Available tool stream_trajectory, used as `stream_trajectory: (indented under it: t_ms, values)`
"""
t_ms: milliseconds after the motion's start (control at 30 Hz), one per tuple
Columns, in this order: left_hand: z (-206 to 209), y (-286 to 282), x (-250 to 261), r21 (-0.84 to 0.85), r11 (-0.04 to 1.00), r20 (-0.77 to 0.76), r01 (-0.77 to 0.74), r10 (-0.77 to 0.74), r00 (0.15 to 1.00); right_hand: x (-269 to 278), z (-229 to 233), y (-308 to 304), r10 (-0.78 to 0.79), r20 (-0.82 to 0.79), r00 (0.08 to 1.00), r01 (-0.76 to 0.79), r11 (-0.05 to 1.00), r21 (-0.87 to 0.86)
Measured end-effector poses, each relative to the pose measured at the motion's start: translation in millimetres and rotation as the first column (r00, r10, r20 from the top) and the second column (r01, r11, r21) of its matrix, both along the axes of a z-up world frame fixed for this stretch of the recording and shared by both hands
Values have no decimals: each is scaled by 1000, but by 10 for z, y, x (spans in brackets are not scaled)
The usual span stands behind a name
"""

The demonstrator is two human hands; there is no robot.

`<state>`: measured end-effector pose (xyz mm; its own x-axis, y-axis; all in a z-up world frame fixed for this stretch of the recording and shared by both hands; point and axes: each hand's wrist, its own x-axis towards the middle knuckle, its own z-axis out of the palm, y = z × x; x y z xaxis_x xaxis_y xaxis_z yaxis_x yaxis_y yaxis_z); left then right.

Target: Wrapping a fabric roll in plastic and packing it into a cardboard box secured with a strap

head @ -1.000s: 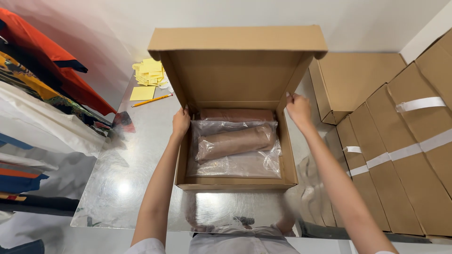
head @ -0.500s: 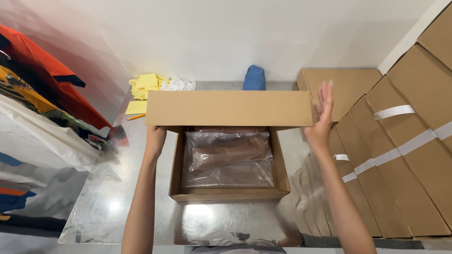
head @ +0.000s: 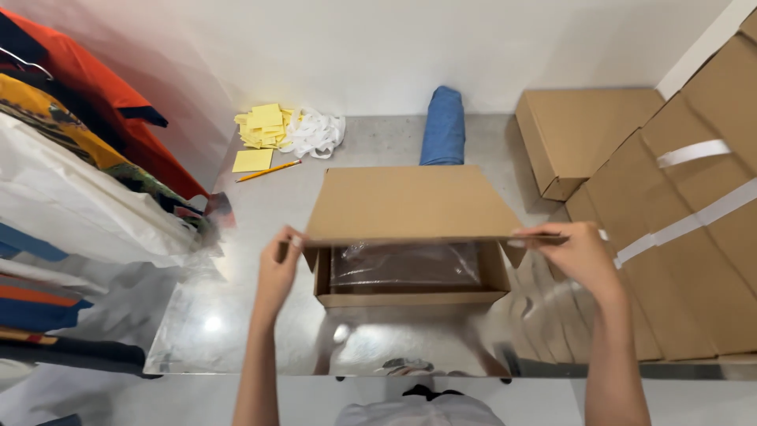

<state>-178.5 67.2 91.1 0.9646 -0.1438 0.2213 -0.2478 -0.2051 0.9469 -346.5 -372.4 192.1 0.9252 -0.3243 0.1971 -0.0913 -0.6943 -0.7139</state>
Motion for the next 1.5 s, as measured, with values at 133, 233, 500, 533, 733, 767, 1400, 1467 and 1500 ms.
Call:
stream_trajectory:
  t_ms: [133,233,500,533,733,767,1400,1467,1500]
  values:
    - [-815,139,-214,110,994,-224,-15,39,974,-22,-607,142,-39,-252,967,43,999,13]
    - [-1076,145,-468,155,987,-326,46,7,945,-173,-1264,109,2,-411,912,29,997,70]
    - [-574,29,-1179,-10,982,-311,189,-182,933,-707,-2065,468,144,-368,918,-167,985,-30]
    - [-672,24,-1190,-10,982,-317,191,-184,931,-742,-2163,539,143,-374,916,-165,986,-28]
    - [-1075,-23,-1162,242,961,-51,133,-124,991,-795,-2469,764,-17,-122,992,-26,938,-346]
    - [-1139,-23,-1155,268,958,-32,107,-102,994,-803,-2488,765,-53,-105,993,9,925,-379]
    - [-1203,-280,-1276,-82,927,-366,-367,315,876,-857,-2298,816,-178,44,983,182,973,-139]
    - [-999,-277,-1344,-136,911,-426,-388,300,853,-868,-2279,838,-176,53,983,182,968,-170]
    - [-893,-265,-1369,-188,895,-482,-405,275,832,-868,-2276,862,-179,63,982,189,962,-199]
